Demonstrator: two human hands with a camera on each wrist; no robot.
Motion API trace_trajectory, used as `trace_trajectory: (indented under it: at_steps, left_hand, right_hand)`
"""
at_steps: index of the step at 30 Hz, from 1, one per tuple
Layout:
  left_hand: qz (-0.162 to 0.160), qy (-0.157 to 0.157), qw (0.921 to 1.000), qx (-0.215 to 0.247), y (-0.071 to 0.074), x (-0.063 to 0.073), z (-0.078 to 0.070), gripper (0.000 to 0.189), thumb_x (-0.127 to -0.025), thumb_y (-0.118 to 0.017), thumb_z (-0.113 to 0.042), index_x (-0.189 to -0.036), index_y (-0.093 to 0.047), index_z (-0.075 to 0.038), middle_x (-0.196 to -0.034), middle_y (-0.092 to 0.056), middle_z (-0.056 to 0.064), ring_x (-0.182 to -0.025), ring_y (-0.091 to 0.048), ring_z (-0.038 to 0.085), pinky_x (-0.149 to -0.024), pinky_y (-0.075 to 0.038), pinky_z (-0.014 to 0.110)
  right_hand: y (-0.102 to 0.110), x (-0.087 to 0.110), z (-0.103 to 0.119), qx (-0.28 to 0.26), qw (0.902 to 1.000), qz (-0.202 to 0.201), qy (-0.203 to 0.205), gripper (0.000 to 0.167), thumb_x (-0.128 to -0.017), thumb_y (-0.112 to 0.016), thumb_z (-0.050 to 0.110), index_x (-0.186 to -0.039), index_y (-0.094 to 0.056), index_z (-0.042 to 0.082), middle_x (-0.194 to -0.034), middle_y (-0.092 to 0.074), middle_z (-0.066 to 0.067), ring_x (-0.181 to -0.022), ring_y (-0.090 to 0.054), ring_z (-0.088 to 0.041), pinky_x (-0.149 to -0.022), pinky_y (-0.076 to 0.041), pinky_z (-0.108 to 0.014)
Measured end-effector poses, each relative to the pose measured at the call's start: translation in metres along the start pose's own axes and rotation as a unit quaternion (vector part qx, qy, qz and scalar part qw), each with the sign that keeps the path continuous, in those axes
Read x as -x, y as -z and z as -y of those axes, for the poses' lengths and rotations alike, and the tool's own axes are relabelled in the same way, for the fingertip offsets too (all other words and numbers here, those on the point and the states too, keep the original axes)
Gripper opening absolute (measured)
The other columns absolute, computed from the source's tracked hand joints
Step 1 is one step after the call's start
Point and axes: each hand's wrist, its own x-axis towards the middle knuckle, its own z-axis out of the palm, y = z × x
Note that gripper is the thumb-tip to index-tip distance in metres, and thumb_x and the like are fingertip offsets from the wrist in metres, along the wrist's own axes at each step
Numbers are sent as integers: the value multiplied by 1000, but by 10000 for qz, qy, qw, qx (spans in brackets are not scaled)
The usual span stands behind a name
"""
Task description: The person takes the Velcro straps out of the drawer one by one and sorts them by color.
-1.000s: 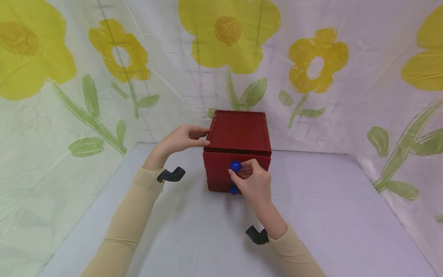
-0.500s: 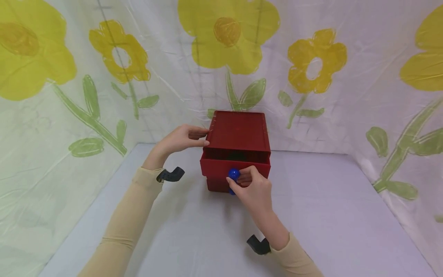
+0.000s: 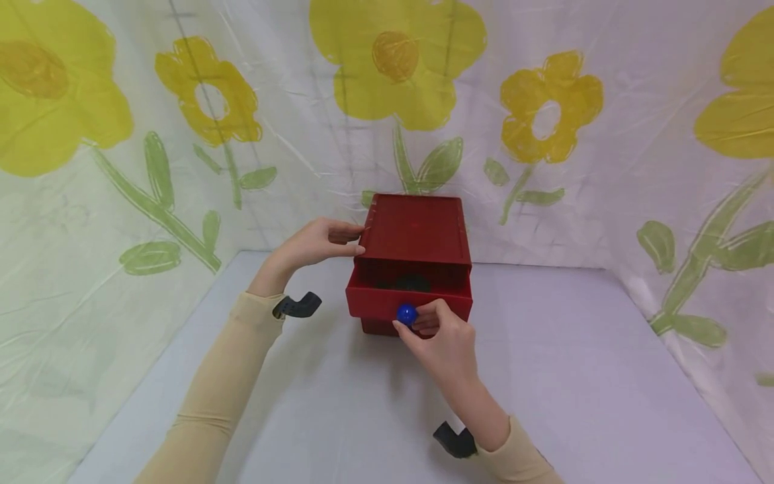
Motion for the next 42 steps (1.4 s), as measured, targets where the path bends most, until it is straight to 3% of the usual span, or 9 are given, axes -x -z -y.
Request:
trace_trajectory:
  at_steps: [20, 27, 42]
  left_hand:
    - [64, 13, 9999, 122, 1, 1, -1, 66, -81, -71, -48, -136, -54, -17, -136, -55, 2, -124, -53, 18, -101, -46, 38]
    - [40, -28, 9999, 90, 1, 1, 0, 65, -81, -70, -48, -136, -54, -17, -135, -56, 1, -123, -53, 17, -100, -47, 38]
    - [32, 11, 9999, 114, 0, 2, -1, 64, -81, -71, -47, -135, -55, -16, -135, -57, 1, -124, -53, 18, -101, -47, 38]
  right_hand:
    - [6, 8, 6, 276, 9993, -62, 240, 37, -63, -89, 19, -85, -62, 8, -74, -71, 3, -62, -66, -4, -60, -53, -14]
    - [7, 12, 10, 210, 9997, -19, 152, 36, -63, -89, 16, -85, -62, 9, -74, -70, 4, -61, -67, -10, -61, -53, -14]
    - [11, 20, 15, 228, 9997, 58, 60, 36, -64, -89, 16, -86, -62, 10, -76, -71, 3, -63, -66, -6, -62, -53, -13]
